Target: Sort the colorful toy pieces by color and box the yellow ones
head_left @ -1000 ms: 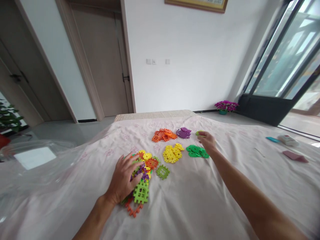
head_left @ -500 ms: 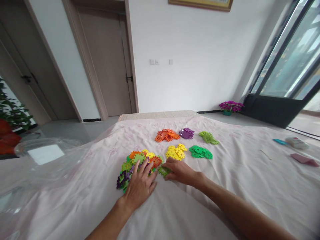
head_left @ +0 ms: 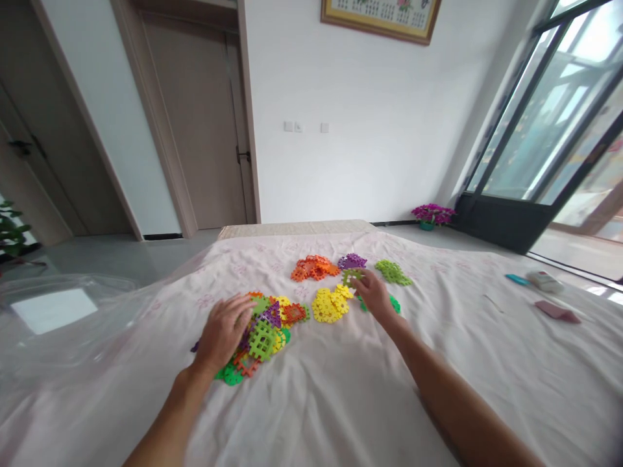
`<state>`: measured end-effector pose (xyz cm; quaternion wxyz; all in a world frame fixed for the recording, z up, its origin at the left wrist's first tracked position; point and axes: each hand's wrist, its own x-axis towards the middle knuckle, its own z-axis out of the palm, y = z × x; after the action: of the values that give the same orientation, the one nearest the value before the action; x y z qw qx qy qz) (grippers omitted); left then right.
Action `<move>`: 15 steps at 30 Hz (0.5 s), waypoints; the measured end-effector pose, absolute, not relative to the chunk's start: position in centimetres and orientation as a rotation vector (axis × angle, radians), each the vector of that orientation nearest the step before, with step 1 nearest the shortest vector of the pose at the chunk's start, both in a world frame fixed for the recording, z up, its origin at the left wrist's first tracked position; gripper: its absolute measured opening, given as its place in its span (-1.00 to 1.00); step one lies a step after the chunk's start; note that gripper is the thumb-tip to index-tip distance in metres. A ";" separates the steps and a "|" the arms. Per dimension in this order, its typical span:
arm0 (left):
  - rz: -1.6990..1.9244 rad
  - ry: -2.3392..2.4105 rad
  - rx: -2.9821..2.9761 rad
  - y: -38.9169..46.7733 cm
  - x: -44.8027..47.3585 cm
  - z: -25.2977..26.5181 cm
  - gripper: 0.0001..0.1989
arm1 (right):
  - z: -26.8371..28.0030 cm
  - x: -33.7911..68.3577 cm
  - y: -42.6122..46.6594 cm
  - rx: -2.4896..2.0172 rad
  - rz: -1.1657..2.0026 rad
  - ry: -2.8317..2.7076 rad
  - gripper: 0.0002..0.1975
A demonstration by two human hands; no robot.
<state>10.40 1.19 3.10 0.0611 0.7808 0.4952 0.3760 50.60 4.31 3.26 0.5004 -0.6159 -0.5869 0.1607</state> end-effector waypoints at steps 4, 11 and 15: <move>1.369 1.655 2.001 2.6 5.8 1.1 -0.53 | 2.7 57.8 6.2 -1.707 0.243 -1.112 -0.57; 0.974 1.898 2.058 4.0 4.0 -2.3 -0.54 | 2.1 64.7 7.4 -2.004 0.184 -0.914 -0.82; 0.937 1.950 2.152 4.3 4.0 -2.6 -0.54 | 2.6 65.8 7.7 -2.097 0.152 -0.896 -0.80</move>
<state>4.03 4.29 -2.62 0.0449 0.7045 0.6384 0.3067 65.82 7.66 2.59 0.4152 -0.8347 -0.3567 0.0605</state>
